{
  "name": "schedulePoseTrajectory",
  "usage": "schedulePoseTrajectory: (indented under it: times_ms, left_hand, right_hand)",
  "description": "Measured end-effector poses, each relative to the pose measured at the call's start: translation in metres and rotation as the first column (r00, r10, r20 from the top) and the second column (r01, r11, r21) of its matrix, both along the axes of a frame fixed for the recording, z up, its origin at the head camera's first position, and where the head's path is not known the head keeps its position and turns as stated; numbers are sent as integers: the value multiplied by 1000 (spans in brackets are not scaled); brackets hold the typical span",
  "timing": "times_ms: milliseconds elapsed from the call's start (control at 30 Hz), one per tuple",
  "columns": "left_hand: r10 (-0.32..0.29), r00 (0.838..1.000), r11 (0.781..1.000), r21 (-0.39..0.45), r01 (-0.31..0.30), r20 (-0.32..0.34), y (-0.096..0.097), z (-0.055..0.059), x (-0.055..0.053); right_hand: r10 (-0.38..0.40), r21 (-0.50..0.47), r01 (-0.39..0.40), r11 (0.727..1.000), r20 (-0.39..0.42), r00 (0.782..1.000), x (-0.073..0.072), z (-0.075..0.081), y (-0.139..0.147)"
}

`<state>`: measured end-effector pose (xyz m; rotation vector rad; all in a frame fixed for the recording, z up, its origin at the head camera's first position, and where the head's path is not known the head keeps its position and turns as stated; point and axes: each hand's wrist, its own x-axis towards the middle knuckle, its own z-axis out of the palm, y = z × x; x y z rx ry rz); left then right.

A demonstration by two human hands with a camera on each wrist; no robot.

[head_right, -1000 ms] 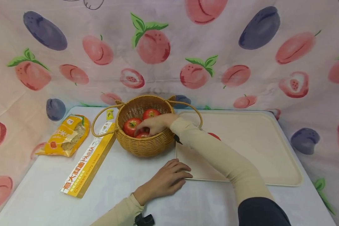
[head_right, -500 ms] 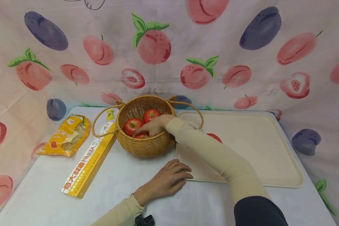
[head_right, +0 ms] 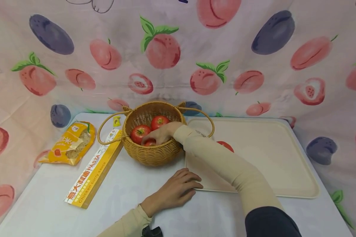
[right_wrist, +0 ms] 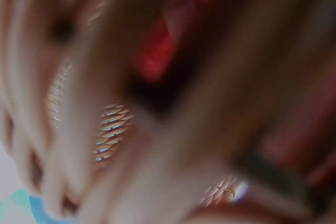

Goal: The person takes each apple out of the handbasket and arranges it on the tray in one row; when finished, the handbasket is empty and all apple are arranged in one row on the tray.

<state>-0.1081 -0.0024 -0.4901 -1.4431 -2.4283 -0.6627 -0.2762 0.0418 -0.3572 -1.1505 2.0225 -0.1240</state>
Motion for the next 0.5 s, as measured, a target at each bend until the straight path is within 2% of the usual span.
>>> schedulePoseTrajectory:
  times_ms: [267,400,500]
  left_hand:
    - [-2,1000,1000,0,2,3,0,-1,0]
    - [-4,1000,1000,-1,4,14,0,-1,0]
    - [-5,1000,1000,-2,5,22,0,0,0]
  right_hand:
    - [37,-101,-41,994,-48,998,1,1,2]
    - [10,-124,-15,992,-42,999,1,5,6]
    - [-43,-134,37,990,-47,998,0,8,10]
